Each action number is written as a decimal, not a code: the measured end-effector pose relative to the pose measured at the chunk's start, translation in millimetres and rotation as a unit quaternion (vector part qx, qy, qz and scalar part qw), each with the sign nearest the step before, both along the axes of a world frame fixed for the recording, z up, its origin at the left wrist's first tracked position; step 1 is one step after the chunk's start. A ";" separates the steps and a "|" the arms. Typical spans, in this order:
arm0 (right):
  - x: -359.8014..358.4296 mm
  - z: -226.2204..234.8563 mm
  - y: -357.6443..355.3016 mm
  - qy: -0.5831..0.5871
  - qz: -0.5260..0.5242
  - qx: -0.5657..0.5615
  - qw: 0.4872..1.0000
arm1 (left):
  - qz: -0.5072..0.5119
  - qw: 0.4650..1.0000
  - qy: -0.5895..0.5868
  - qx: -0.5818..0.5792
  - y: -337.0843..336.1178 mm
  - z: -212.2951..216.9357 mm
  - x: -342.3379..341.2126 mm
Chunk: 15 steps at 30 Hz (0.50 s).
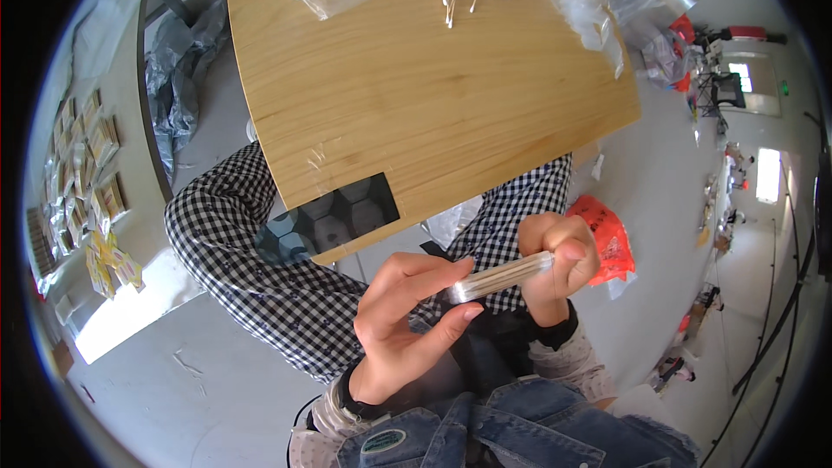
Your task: The recorder packages cotton swabs into small plastic bags and then arranges the bags into a neat stack.
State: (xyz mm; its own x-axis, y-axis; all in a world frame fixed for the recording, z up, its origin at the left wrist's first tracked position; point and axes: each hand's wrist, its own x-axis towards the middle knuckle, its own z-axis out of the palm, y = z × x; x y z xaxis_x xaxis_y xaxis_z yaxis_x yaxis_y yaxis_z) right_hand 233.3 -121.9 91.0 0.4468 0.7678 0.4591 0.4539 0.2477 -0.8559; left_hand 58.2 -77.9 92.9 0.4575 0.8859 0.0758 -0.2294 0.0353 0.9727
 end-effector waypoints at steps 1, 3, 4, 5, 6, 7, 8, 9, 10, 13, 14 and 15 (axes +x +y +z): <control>0.0 2.2 0.3 0.006 -0.003 0.001 1.000 | 0.000 1.000 -0.023 -0.019 -0.4 -0.8 -0.1; 1.4 5.8 -0.4 -0.032 0.015 -0.006 0.999 | -0.006 0.999 -0.021 -0.025 0.7 1.0 0.0; 2.9 7.1 -2.3 -0.032 0.028 -0.009 0.999 | -0.010 0.998 -0.036 -0.047 0.6 0.8 0.2; 2.6 7.3 -2.1 -0.029 0.024 -0.009 0.999 | -0.014 0.996 -0.051 -0.070 0.7 0.4 0.2; 3.3 7.7 -1.8 -0.015 0.032 0.014 0.999 | -0.017 0.996 -0.049 -0.070 0.9 -0.2 0.1; 3.9 7.7 -2.1 -0.001 0.040 0.037 0.999 | -0.023 0.995 -0.059 -0.079 1.2 -1.5 -0.6; 3.7 6.9 -2.8 0.000 0.037 0.037 0.999 | -0.029 0.993 -0.070 -0.089 1.2 -2.6 -1.0; 3.1 5.1 -3.3 -0.002 0.043 0.046 0.998 | -0.032 0.993 -0.070 -0.089 0.3 -3.8 -1.0; 2.9 3.8 -3.9 -0.004 0.050 0.055 0.997 | -0.027 0.991 -0.072 -0.110 -1.3 -4.9 -1.2; 3.5 3.6 -3.7 -0.028 0.067 0.062 0.995 | -0.017 0.987 -0.076 -0.140 -4.1 -7.7 -2.9; 3.2 5.5 -3.0 -0.027 0.066 0.062 0.995 | -0.011 0.985 -0.078 -0.151 -3.9 -8.0 -3.7; 3.4 8.5 -2.3 -0.051 0.068 0.035 0.996 | -0.013 0.985 -0.079 -0.151 -2.7 -8.1 -3.9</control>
State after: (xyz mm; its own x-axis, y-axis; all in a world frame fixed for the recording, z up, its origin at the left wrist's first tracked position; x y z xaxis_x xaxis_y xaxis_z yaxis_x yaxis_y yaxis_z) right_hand 236.7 -124.2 99.4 0.2890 0.7824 0.5516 0.4956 0.3707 -0.7855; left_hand 54.4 -80.6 84.9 0.4834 0.8675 -0.1174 -0.3719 0.3250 0.8696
